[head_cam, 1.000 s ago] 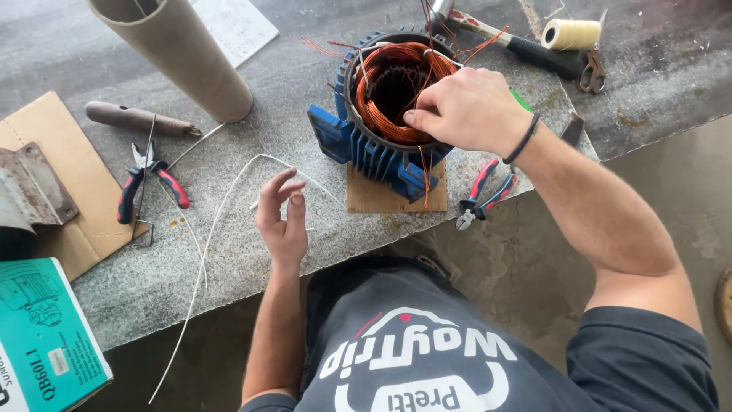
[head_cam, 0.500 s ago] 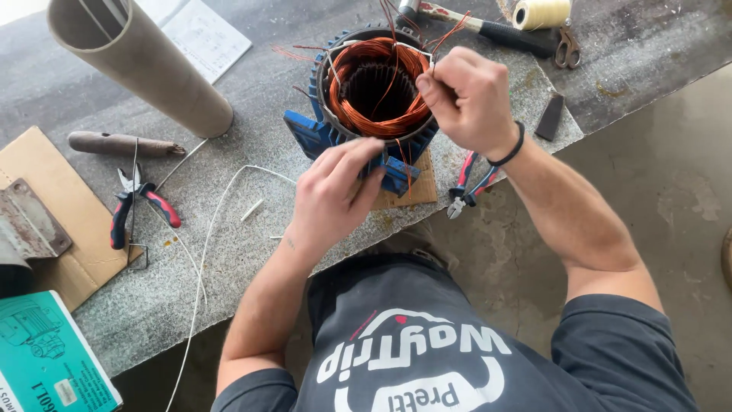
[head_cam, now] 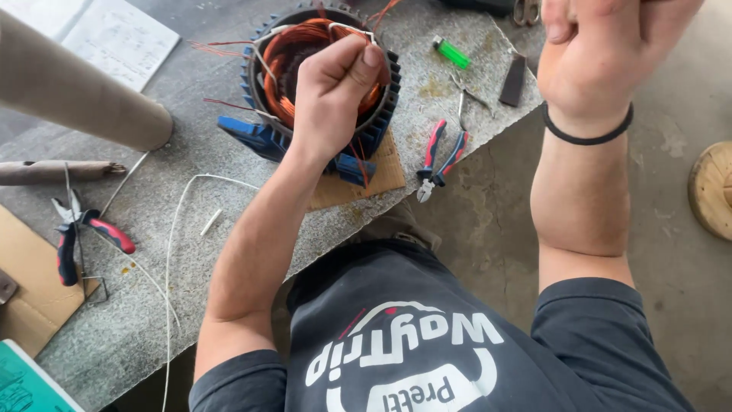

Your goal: Wiring and connecting the internal coils of an electric motor stator using pliers and a lighter.

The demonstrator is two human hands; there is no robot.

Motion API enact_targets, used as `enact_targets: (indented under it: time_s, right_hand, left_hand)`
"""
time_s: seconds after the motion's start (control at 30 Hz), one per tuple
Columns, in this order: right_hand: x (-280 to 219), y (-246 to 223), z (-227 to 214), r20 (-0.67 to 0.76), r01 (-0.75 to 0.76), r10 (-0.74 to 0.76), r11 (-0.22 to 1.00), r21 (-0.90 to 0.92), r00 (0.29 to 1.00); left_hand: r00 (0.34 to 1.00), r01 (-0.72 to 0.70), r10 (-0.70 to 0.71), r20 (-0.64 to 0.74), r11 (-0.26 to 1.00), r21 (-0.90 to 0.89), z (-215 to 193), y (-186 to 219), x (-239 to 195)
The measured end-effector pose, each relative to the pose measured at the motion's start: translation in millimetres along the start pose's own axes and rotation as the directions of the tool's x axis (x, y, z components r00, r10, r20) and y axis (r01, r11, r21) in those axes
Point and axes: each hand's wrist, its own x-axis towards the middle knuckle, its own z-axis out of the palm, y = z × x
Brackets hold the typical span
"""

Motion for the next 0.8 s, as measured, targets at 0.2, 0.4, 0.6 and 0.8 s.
enact_targets:
  time_s: [0.2,0.4,0.6,0.8]
  right_hand:
    - [-42.0,45.7,-29.8,0.25,-0.061,0.3,0.743,-0.666,0.921]
    - [-119.2,117.4,-61.1,0.065,-0.192,0.537,0.409,-0.892,0.841]
    - [-109.2,126.1,-42.6,0.096,-0.098,0.605,0.281,-0.955,0.79]
    - [-89.7,149.6,-64.0,0.231,-0.071,0.662,0.395,-0.916,0.713]
  left_hand:
    - [0.998,0.051,-0.065,-0.009,0.85,-0.525,24.9,-7.1,21.3]
    - [0.973,-0.221,0.105,-0.208,0.692,-0.687,-10.3,55.6,18.3]
    - [0.844,-0.536,0.484,-0.233,0.75,-0.387,-82.0,69.1,-29.3]
    - [0.978,-0.009,0.087,-0.189,0.926,0.377,-50.3,67.8,-71.0]
